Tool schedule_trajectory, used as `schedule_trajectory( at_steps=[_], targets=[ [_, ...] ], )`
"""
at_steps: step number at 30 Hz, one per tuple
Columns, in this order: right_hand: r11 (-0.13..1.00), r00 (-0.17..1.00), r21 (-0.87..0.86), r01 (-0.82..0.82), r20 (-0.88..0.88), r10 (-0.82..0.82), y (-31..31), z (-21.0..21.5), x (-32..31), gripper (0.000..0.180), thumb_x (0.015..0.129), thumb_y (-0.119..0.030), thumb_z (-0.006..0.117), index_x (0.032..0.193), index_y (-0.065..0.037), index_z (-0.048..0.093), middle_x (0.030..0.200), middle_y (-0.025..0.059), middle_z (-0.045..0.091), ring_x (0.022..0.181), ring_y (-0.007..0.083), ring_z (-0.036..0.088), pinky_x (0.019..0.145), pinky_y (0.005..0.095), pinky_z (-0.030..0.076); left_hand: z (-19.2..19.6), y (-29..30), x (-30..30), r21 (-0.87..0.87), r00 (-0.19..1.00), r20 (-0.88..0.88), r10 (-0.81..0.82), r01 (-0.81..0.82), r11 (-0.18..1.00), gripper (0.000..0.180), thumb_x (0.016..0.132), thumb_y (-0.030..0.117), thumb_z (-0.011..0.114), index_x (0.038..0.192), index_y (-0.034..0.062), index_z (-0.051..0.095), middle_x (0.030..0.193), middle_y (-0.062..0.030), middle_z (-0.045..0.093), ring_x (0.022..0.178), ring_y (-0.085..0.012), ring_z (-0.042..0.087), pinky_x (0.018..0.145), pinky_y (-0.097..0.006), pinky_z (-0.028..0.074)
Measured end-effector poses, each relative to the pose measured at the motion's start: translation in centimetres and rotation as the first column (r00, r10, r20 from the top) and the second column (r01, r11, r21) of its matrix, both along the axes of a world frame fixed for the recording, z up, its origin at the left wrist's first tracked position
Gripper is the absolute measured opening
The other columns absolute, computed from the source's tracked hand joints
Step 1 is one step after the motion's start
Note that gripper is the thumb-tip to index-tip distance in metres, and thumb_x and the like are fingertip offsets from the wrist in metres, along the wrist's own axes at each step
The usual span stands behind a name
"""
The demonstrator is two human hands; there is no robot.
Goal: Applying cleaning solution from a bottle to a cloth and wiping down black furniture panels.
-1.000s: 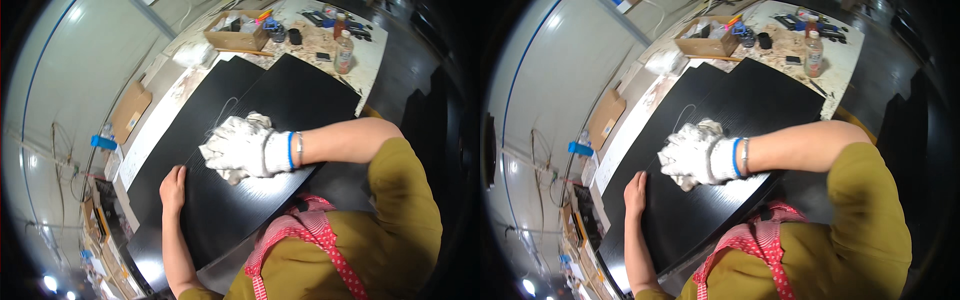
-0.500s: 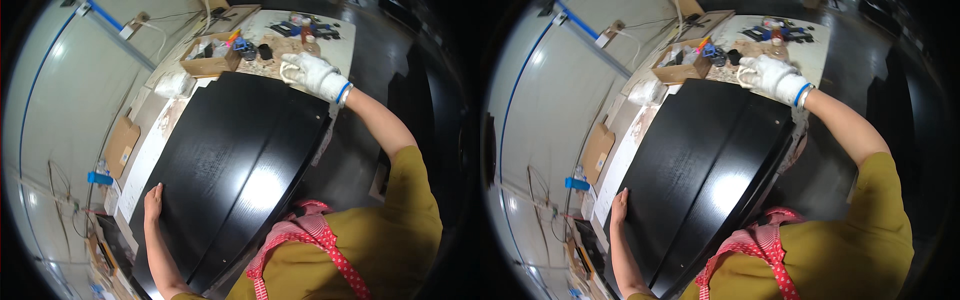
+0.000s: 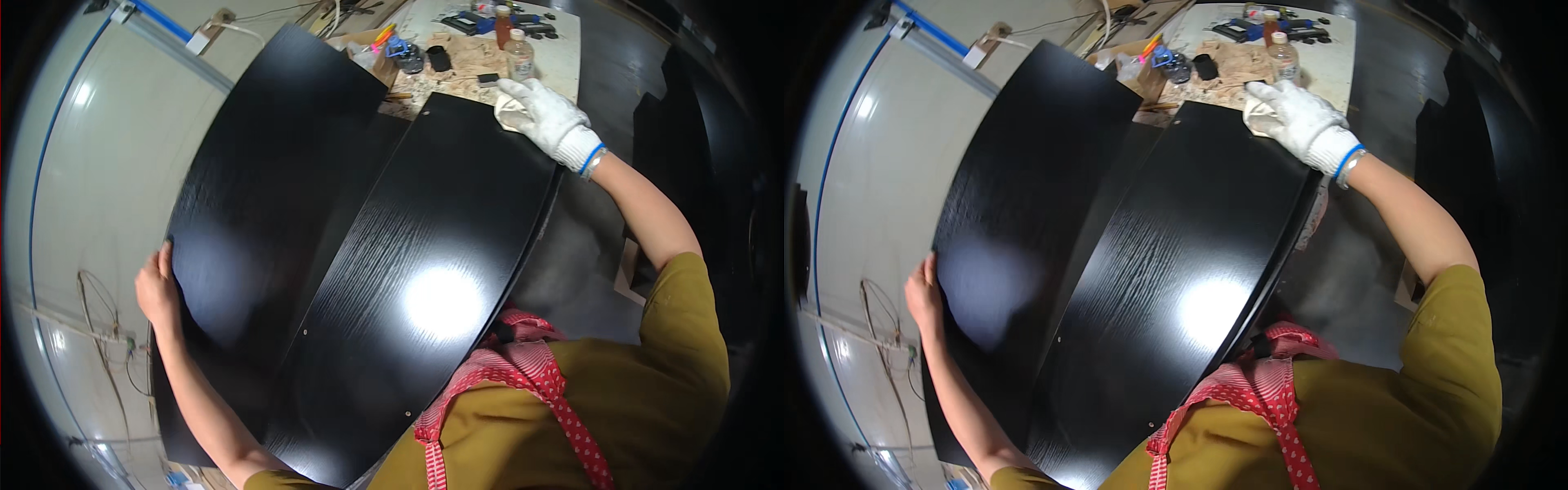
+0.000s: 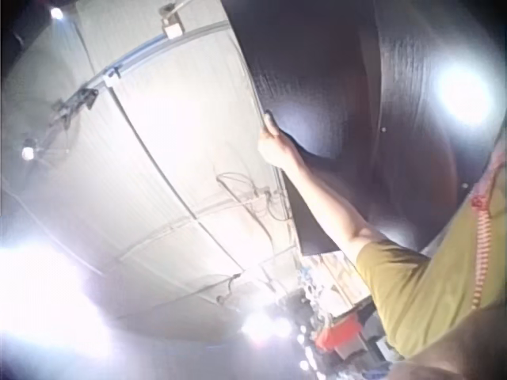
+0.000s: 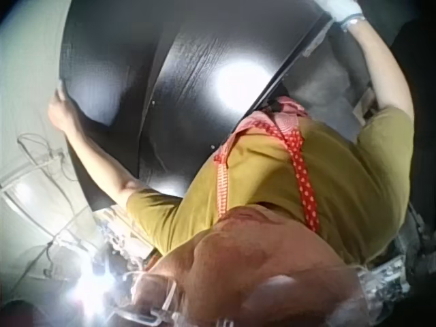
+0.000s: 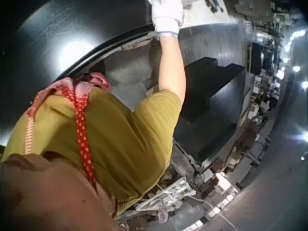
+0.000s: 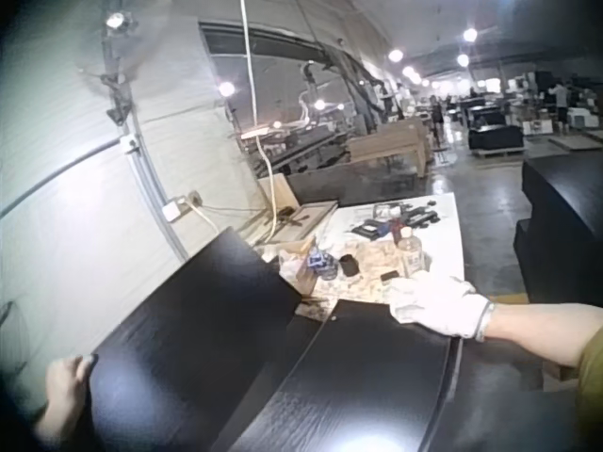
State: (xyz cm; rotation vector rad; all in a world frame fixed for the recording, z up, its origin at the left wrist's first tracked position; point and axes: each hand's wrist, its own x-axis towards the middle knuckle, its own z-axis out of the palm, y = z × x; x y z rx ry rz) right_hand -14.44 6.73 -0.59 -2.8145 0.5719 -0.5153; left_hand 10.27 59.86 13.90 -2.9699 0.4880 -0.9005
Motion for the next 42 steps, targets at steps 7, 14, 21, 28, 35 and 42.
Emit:
schedule_trajectory(
  at_steps=[7, 14, 21, 28, 35, 42],
  targets=[
    [0.999, 1.000, -0.039, -0.008, 0.003, 0.008, -0.5, -1.6, 0.7, 0.052, 0.093, -0.035, 0.056, 0.140, -0.017, 0.048, 0.127, 0.0169, 0.054, 0.113, 0.0369, 0.057, 0.097, 0.0424, 0.046, -1.8, -0.9, 3.1, 0.116, 0.989, 0.128, 0.080, -0.095, 0.989, 0.053, 0.095, 0.056, 0.047, 0.081, 0.0071, 0.063, 0.077, -0.0185, 0.066, 0.078, -0.0407, 0.063, 0.064, -0.049, 0.048],
    [0.996, 1.000, -0.088, -0.010, 0.019, 0.012, 0.1, -1.2, 0.2, 0.053, 0.091, -0.029, 0.060, 0.140, -0.015, 0.047, 0.127, 0.0165, 0.054, 0.117, 0.0345, 0.055, 0.099, 0.0400, 0.044, -10.2, -1.0, 8.0, -0.067, 0.991, -0.119, -0.067, 0.059, 0.996, 0.053, 0.095, 0.056, 0.047, 0.095, 0.0094, 0.072, 0.088, -0.0205, 0.069, 0.089, -0.0407, 0.065, 0.078, -0.050, 0.050],
    [0.997, 1.000, -0.071, 0.010, -0.022, -0.012, -0.7, -2.0, 1.0, 0.052, 0.091, -0.030, 0.061, 0.139, -0.014, 0.047, 0.123, 0.0177, 0.054, 0.114, 0.0356, 0.055, 0.098, 0.0399, 0.045, -17.1, -1.0, 13.0, -0.132, 0.932, -0.317, -0.173, 0.137, 0.982, 0.059, 0.095, 0.058, 0.045, 0.090, 0.0061, 0.072, 0.084, -0.0240, 0.067, 0.087, -0.0416, 0.065, 0.076, -0.050, 0.048],
    [0.993, 0.993, -0.083, -0.084, 0.072, 0.090, -0.8, -2.4, 1.0, 0.050, 0.091, -0.016, 0.063, 0.138, -0.012, 0.048, 0.126, 0.0195, 0.054, 0.115, 0.0374, 0.055, 0.099, 0.0391, 0.044, -24.0, 0.1, 16.9, -0.168, 0.918, -0.382, -0.107, 0.045, 0.985, 0.053, 0.096, 0.051, 0.048, 0.097, 0.0025, 0.070, 0.096, -0.0257, 0.068, 0.095, -0.0412, 0.064, 0.085, -0.049, 0.048],
    [0.994, 0.993, -0.068, -0.089, 0.075, 0.094, -2.0, -3.6, 1.5, 0.055, 0.089, -0.013, 0.062, 0.142, -0.013, 0.046, 0.122, 0.0196, 0.055, 0.115, 0.0362, 0.055, 0.101, 0.0388, 0.043, -25.5, -3.5, 12.7, -0.172, 0.717, -0.615, -0.328, 0.284, 0.943, 0.077, 0.085, 0.064, 0.058, 0.142, 0.0127, 0.046, 0.141, -0.0194, 0.048, 0.131, -0.0367, 0.044, 0.106, -0.047, 0.039],
    [0.995, 0.987, 0.019, -0.101, 0.128, 0.098, -4.6, -4.4, 0.8, 0.054, 0.089, -0.015, 0.062, 0.141, -0.007, 0.048, 0.130, 0.0153, 0.054, 0.123, 0.0278, 0.052, 0.105, 0.0345, 0.039, -26.3, -6.8, -0.2, 0.165, 0.592, -0.776, -0.220, 0.526, 0.834, 0.114, 0.068, 0.061, 0.077, 0.156, 0.0214, 0.015, 0.159, -0.0256, 0.007, 0.146, -0.0466, 0.011, 0.111, -0.065, 0.022]
  ],
)
